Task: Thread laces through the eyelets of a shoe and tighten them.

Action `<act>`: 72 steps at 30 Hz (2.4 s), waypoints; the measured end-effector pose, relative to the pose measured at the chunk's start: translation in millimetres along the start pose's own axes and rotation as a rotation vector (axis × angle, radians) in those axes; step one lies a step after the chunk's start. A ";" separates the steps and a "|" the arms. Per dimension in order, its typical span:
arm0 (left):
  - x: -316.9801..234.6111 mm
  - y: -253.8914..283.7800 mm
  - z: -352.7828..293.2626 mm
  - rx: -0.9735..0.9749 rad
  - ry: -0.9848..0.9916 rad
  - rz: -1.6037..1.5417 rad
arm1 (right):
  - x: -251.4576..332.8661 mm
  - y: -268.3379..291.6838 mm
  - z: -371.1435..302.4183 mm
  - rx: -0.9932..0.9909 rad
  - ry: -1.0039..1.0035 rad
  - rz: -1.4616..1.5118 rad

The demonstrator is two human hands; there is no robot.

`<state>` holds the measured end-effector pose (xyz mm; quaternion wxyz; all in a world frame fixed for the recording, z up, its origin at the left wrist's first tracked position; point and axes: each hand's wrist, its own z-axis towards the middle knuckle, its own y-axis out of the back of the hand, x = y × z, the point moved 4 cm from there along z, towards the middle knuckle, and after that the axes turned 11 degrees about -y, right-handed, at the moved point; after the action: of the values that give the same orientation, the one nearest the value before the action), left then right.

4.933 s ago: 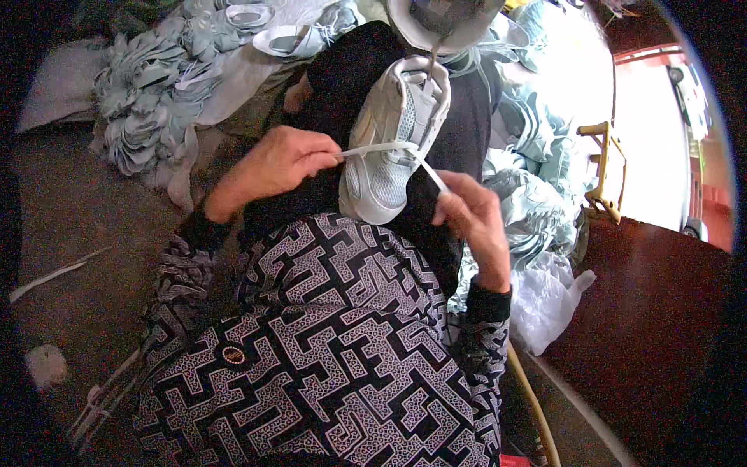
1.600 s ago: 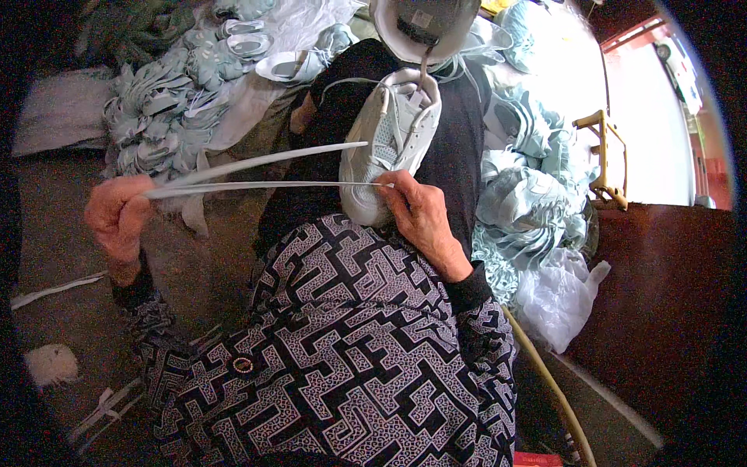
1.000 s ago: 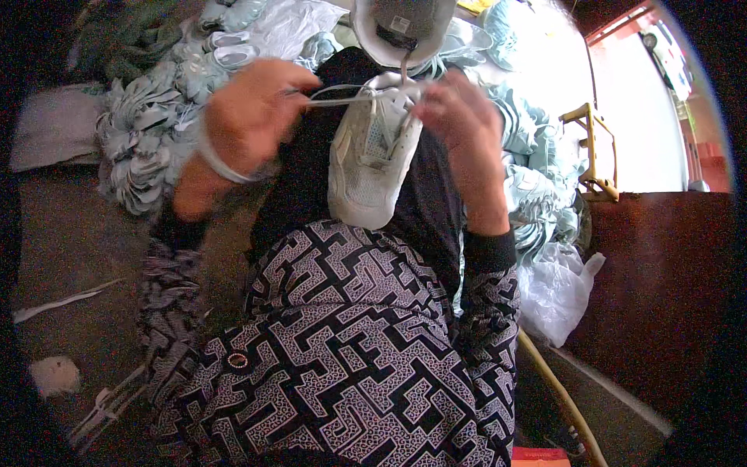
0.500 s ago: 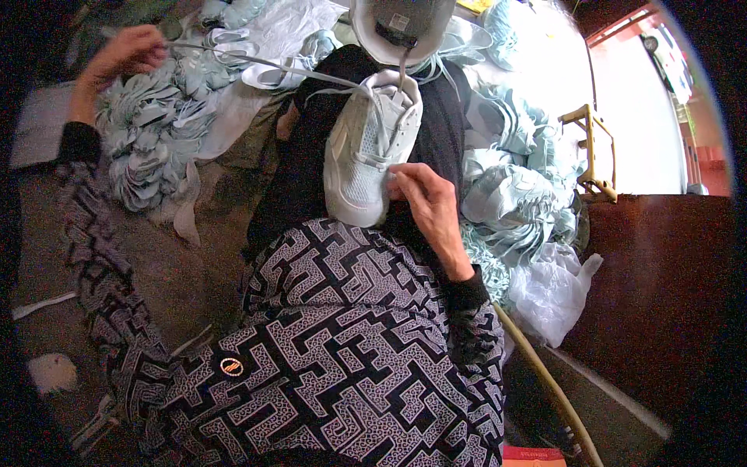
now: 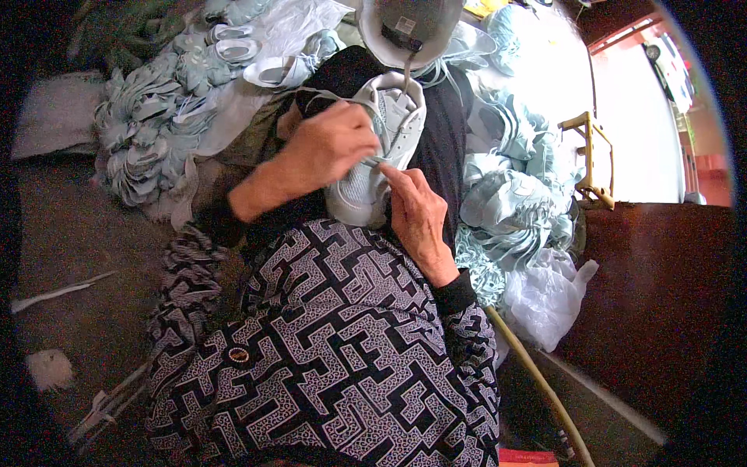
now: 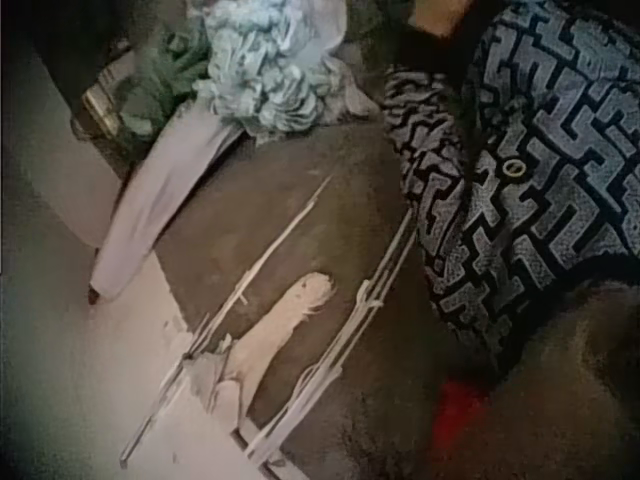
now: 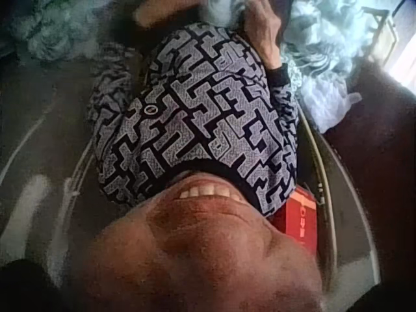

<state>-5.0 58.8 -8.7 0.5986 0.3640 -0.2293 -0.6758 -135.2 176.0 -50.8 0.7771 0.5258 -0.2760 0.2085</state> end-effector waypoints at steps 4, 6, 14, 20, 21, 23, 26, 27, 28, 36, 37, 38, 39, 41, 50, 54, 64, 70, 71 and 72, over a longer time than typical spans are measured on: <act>-9.5 -16.4 -2.0 0.069 0.032 0.101 | -2.6 -1.5 -0.6 -0.031 0.002 -0.018; -15.8 -20.3 -3.6 0.110 0.019 0.162 | -2.9 -3.3 -2.0 -0.020 -0.012 -0.030; -7.5 -26.3 -11.6 -0.059 0.245 0.051 | -3.5 -3.7 -3.5 -0.055 0.037 -0.078; -7.2 -26.4 -4.5 0.143 0.193 0.039 | -4.0 -2.0 -4.6 -0.059 -0.002 -0.088; -7.4 -27.0 -2.5 0.144 0.192 0.036 | -3.9 -2.5 -4.6 -0.048 0.004 -0.117; -8.3 -28.4 0.4 0.157 0.211 0.074 | -1.5 -1.9 -5.8 -0.034 0.011 -0.145; 7.8 -30.5 -7.0 -0.024 0.355 -0.125 | 7.3 -1.7 -7.2 -0.005 -0.033 -0.271; 7.7 -34.3 -8.9 -0.025 0.357 -0.126 | 10.4 -1.6 -6.8 0.021 -0.073 -0.352; 6.9 -34.8 -7.8 -0.079 0.378 -0.164 | 12.6 -0.7 -5.8 0.046 -0.113 -0.433; 7.4 -43.8 -11.6 -0.213 0.312 -0.382 | 24.6 8.5 -2.5 0.174 -0.201 -0.592; 4.6 -46.2 -8.7 -0.210 0.298 -0.372 | 24.7 12.6 -4.7 0.201 -0.250 -0.632; 2.3 -48.0 -6.5 -0.208 0.285 -0.361 | 22.3 12.1 -8.6 0.184 -0.262 -0.610; 1.4 -49.1 -5.9 -0.207 0.284 -0.364 | 20.2 11.8 -6.9 0.183 -0.265 -0.611; -0.5 -55.4 -5.9 -0.181 0.339 -0.343 | 13.4 10.0 0.2 0.219 -0.226 -0.660; 2.5 -57.2 -10.0 -0.196 0.376 -0.323 | 1.7 10.6 18.0 0.072 -0.279 -0.453; 4.5 -53.7 -10.8 -0.173 0.365 -0.346 | -22.3 6.5 18.4 0.236 -0.424 0.071; 8.0 -47.8 -11.8 -0.132 0.317 -0.406 | 4.1 16.6 12.5 0.651 -0.590 0.539; -4.9 -47.5 -15.9 -0.170 0.276 -0.213 | -104.0 202.2 -89.3 -0.522 -0.519 0.182; -6.7 -48.9 -13.7 -0.171 0.268 -0.223 | -84.7 259.7 -92.8 -0.828 -0.480 0.245; -8.7 -51.2 -12.0 -0.170 0.253 -0.208 | -93.5 293.7 -95.3 -0.744 -0.440 0.377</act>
<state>-28.5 77.9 -52.6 0.5783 0.4158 -0.0553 -0.6997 -366.7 367.5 66.7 0.7845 0.1838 -0.5808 0.1164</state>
